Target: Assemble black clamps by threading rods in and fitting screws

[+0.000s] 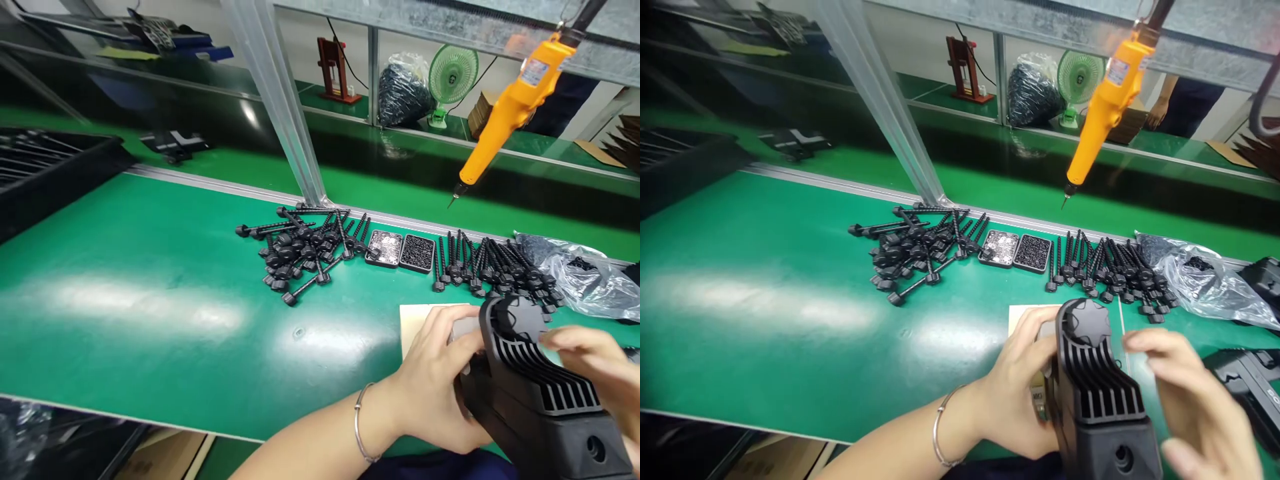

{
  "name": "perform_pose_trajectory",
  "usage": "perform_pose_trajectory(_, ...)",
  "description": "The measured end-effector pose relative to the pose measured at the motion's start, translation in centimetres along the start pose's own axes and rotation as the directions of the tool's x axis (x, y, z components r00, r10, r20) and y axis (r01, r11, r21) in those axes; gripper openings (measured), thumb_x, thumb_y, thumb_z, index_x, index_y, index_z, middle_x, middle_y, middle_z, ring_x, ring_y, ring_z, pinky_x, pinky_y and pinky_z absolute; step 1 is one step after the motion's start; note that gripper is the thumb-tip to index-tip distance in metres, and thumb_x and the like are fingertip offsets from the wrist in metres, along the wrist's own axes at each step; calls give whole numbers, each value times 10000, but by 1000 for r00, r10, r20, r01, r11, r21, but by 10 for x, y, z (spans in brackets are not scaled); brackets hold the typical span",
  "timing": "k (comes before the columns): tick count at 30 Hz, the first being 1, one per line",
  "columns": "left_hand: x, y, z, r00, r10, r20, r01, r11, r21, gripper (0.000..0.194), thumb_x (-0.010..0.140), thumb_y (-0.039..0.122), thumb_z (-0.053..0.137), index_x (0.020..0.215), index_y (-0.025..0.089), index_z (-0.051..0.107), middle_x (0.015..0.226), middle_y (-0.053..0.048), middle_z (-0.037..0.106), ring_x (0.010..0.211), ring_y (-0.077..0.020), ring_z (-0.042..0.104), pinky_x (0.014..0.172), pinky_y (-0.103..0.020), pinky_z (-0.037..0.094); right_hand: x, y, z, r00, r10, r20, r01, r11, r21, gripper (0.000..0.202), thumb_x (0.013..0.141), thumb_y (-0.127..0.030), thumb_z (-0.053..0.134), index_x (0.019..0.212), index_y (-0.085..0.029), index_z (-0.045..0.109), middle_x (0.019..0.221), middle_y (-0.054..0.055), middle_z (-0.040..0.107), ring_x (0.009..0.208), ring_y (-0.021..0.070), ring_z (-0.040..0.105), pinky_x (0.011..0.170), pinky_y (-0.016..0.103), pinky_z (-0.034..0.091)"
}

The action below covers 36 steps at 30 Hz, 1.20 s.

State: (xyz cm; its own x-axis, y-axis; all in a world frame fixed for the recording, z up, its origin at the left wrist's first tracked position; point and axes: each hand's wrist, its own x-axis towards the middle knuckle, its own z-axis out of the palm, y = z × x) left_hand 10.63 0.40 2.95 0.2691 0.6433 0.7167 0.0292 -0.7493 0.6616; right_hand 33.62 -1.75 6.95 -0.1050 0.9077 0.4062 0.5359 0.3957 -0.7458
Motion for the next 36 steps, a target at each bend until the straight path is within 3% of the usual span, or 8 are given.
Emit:
perform_pose_trajectory(2,1,0,1,1000,-22,-10,22,1000,14,732,663,241,742,1346,165,488,1256,-178,571,1181,-339,577,966,-490,529,34,13,0,999,-22,-34,24,999,38,231,928,-542,538,1098,-450,664,1065,113,622,1035,304,654,795,458,590)
perform_pose_trajectory(4,-1,-2,2,999,-40,-12,40,999,17,658,677,218,716,1306,174,529,1214,-165,576,1143,-330,586,927,-485,544,77,24,15,992,-123,39,127,979,-160,133,944,-380,583,984,-320,695,1016,102,670,942,259,675,793,401,572)
perform_pose_trajectory(9,-7,-9,8,1000,-29,-9,29,998,-58,650,676,155,716,1304,186,547,1260,-164,536,1208,-340,539,992,-511,519,168,32,119,869,-208,449,359,890,-282,176,942,-175,570,940,-164,745,989,77,735,961,193,690,912,329,549)
perform_pose_trajectory(12,-10,-12,9,999,-42,4,42,991,-129,660,687,112,725,1316,193,542,1302,-160,502,1251,-338,510,1037,-512,498,194,23,179,744,-174,645,470,822,-321,99,948,-164,634,949,-126,725,1022,68,722,1063,194,657,1006,385,510)
perform_pose_trajectory(15,-12,-12,7,994,-93,57,101,982,-160,589,713,136,746,1275,204,582,1302,-146,479,1265,-333,495,1056,-511,486,203,17,211,673,-53,738,498,769,-400,173,966,-269,664,931,-102,687,1011,73,698,1044,206,655,981,425,526)
perform_pose_trajectory(22,-8,-4,4,983,-155,102,169,975,-143,533,717,64,672,1226,191,581,1290,-154,454,1267,-319,500,1028,-474,508,199,16,222,660,83,746,455,747,-485,214,984,-312,641,1029,-104,662,1073,80,667,1042,207,643,948,415,544)
perform_pose_trajectory(29,-8,-5,4,996,-79,-52,79,997,-2,618,693,406,898,1225,223,644,1390,-153,454,1271,-364,528,1027,-529,518,196,14,220,720,48,692,352,834,-425,304,1004,-415,602,1031,-115,645,947,46,663,823,148,650,754,311,574)
perform_pose_trajectory(36,0,-4,6,997,-57,-46,57,998,3,412,781,321,813,1169,239,703,1152,-118,641,1052,-312,659,871,-491,594,186,19,214,796,-26,605,277,904,-326,509,1038,-520,485,759,-115,614,621,-41,548,481,56,473,472,172,404)
